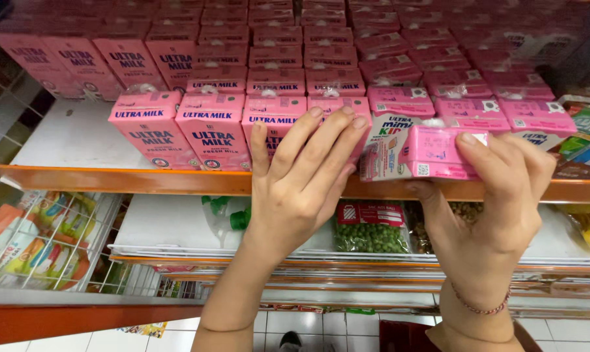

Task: The person organizes milk cartons on a shelf by hand, taking them from a box and placing them on the shelf, while also handling a cloth.

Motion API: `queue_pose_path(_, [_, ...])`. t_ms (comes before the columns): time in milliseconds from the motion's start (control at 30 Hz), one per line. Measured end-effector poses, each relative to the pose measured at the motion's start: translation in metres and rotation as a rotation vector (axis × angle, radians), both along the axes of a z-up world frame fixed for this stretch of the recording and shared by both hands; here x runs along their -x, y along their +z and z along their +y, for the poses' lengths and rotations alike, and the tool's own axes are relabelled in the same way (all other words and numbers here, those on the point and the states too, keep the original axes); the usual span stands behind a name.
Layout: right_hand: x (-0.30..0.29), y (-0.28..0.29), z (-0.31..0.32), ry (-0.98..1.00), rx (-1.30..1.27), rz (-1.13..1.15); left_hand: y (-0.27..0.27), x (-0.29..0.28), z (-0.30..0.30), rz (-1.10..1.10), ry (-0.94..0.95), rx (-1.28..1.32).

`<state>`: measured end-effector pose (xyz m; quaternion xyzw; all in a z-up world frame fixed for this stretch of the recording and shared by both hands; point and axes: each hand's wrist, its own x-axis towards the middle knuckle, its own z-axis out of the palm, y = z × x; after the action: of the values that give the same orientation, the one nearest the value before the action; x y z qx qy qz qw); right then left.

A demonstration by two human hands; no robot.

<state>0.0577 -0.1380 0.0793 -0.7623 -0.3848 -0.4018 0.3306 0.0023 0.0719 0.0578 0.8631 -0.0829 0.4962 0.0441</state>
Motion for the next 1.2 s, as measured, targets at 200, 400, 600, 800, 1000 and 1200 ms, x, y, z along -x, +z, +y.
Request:
queue_pose_path(200, [0.011, 0.015, 0.008, -0.21, 0.135, -0.073, -0.002, -0.002, 0.001, -0.01, -0.016, 0.007])
queue_pose_path(400, [0.0, 0.021, 0.02, -0.07, 0.154, -0.013, -0.003, -0.003, 0.002, -0.012, -0.027, 0.015])
queue_pose_path(600, [-0.01, 0.022, 0.035, -0.202, 0.201, -0.068, -0.005, -0.005, 0.005, -0.044, -0.01, -0.022])
queue_pose_path(800, [-0.012, 0.027, 0.037, -0.194, 0.193, -0.061, -0.004, -0.005, 0.007, -0.057, 0.01, -0.062])
queue_pose_path(1000, [-0.015, 0.022, 0.034, -0.234, 0.236, -0.137, -0.006, -0.006, 0.008, -0.071, 0.046, -0.084])
queue_pose_path(1200, [-0.014, 0.02, 0.034, -0.227, 0.216, -0.113, -0.004, -0.009, 0.005, -0.099, 0.061, -0.09])
